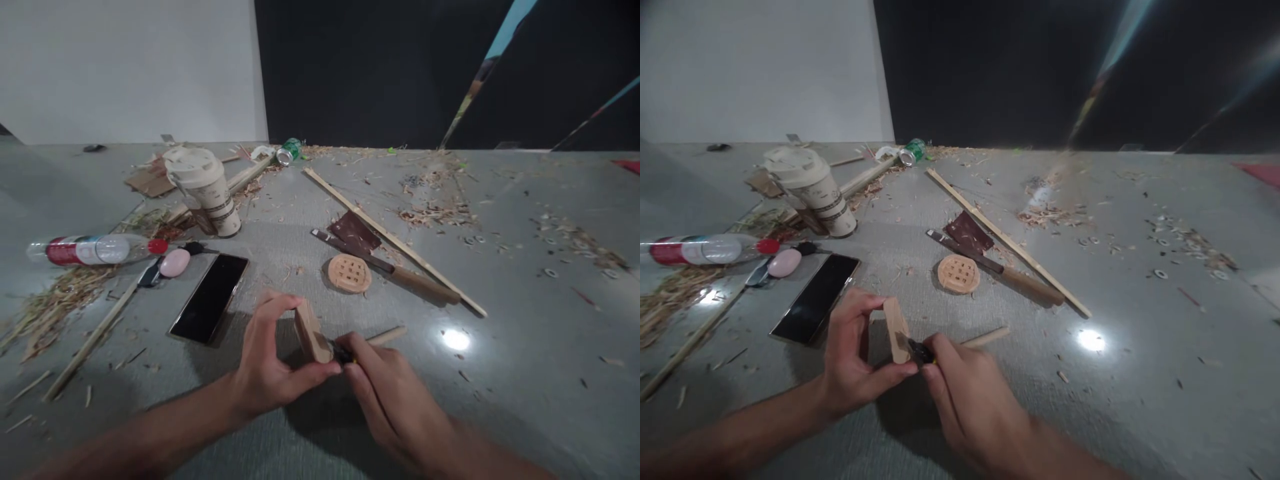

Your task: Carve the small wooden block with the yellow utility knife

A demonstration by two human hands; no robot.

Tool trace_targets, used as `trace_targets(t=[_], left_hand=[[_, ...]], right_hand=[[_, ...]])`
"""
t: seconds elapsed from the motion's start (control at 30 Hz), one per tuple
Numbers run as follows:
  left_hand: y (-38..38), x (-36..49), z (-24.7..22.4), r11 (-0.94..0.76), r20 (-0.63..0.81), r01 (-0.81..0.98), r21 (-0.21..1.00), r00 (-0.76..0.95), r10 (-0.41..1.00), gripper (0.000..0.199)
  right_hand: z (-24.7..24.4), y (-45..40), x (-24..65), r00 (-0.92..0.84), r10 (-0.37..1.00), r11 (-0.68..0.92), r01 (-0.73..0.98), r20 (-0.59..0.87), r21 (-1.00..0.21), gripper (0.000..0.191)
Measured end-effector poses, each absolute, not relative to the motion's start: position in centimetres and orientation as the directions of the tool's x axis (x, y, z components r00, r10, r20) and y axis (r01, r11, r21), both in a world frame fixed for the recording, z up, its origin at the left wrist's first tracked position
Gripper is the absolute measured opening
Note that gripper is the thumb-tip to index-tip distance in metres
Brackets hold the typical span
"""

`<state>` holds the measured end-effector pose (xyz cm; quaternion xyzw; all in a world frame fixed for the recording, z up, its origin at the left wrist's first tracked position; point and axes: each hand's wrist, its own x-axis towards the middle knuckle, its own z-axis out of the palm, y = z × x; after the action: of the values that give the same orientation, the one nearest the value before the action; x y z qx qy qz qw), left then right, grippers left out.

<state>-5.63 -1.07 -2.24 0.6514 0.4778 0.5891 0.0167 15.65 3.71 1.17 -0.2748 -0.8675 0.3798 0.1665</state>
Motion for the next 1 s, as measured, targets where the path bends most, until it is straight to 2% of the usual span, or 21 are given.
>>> trace_targets(t=[0.13, 0.27, 0.5, 1.0], left_hand=[[-1.17, -5.7, -2.04, -0.546, 0.745, 0.598, 0.587, -0.136, 0.653, 0.078], [-1.17, -5.79, -1.93, -0.561, 0.756, 0.595, 0.576, -0.128, 0.641, 0.08], [-1.46, -5.88, -1.96, -0.566, 0.761, 0.583, 0.583, -0.148, 0.632, 0.088], [-0.92, -6.02, -2.1, -0.616, 0.796, 0.552, 0.562, -0.16, 0.584, 0.083]], right_hand=[[1.61, 3.75, 15.4, -0.802, 0.594, 0.548, 0.342, 0.067, -0.763, 0.023], [1.74, 3.61, 15.45, -0.798, 0.601, 0.575, 0.383, 0.055, -0.723, 0.023], [0.94, 3.28, 15.69, -0.791, 0.597, 0.631, 0.359, 0.134, -0.688, 0.025], [1.35, 3.43, 16.31, -0.813, 0.578, 0.597, 0.364, 0.069, -0.715, 0.023]])
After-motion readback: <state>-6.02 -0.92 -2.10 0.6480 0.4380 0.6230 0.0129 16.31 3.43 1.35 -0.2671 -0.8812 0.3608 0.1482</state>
